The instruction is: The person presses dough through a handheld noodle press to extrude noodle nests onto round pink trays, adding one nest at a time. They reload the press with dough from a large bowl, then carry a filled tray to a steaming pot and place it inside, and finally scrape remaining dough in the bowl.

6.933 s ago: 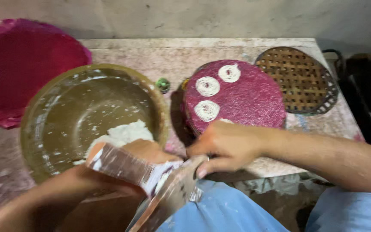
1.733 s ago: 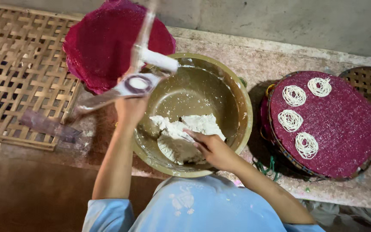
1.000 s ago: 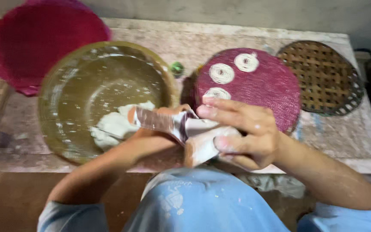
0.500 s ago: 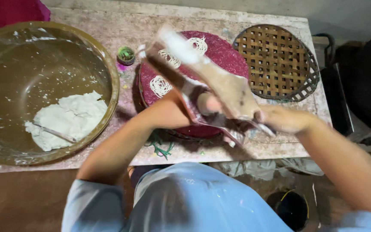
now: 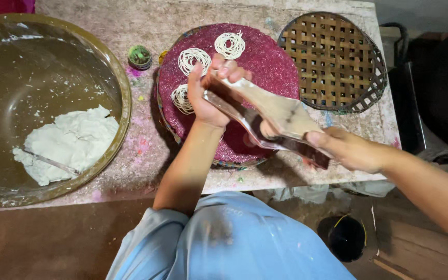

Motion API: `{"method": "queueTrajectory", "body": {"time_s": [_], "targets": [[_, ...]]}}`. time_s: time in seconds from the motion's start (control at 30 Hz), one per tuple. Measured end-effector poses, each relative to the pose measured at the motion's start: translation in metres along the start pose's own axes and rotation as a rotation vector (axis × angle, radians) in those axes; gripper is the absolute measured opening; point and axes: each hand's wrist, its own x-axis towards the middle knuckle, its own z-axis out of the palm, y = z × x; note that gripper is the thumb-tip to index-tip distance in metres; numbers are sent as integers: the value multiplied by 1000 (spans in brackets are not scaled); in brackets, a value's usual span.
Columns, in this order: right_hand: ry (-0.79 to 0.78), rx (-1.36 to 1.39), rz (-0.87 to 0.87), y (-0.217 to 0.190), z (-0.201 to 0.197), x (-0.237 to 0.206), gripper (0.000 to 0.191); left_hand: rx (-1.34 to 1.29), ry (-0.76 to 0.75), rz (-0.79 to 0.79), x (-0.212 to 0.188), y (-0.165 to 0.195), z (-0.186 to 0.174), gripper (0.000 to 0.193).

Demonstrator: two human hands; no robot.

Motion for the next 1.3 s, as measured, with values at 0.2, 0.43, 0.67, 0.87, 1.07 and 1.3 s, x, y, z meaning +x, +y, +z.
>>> {"method": "queueTrajectory", "body": {"time_s": [0.2, 0.43, 0.67, 0.87, 1.07, 1.3], "targets": [[74, -80, 43, -14, 15, 10, 77, -39, 74, -12, -6, 13, -7, 35], [170, -135, 62, -33, 2, 8, 67, 37, 92, 40, 16, 11, -5, 37], [77, 1, 147, -31, 7, 4, 67, 63, 180, 40, 3, 10, 2, 40], [257, -234, 58, -22, -13, 7, 70, 77, 107, 29, 32, 5, 6, 37], [136, -36, -125, -8, -15, 14, 65, 967, 723, -720, -2, 19, -20, 73], [244, 57, -229, 27, -13, 31, 58, 1282, 425, -820, -39, 10, -45, 59]]}}
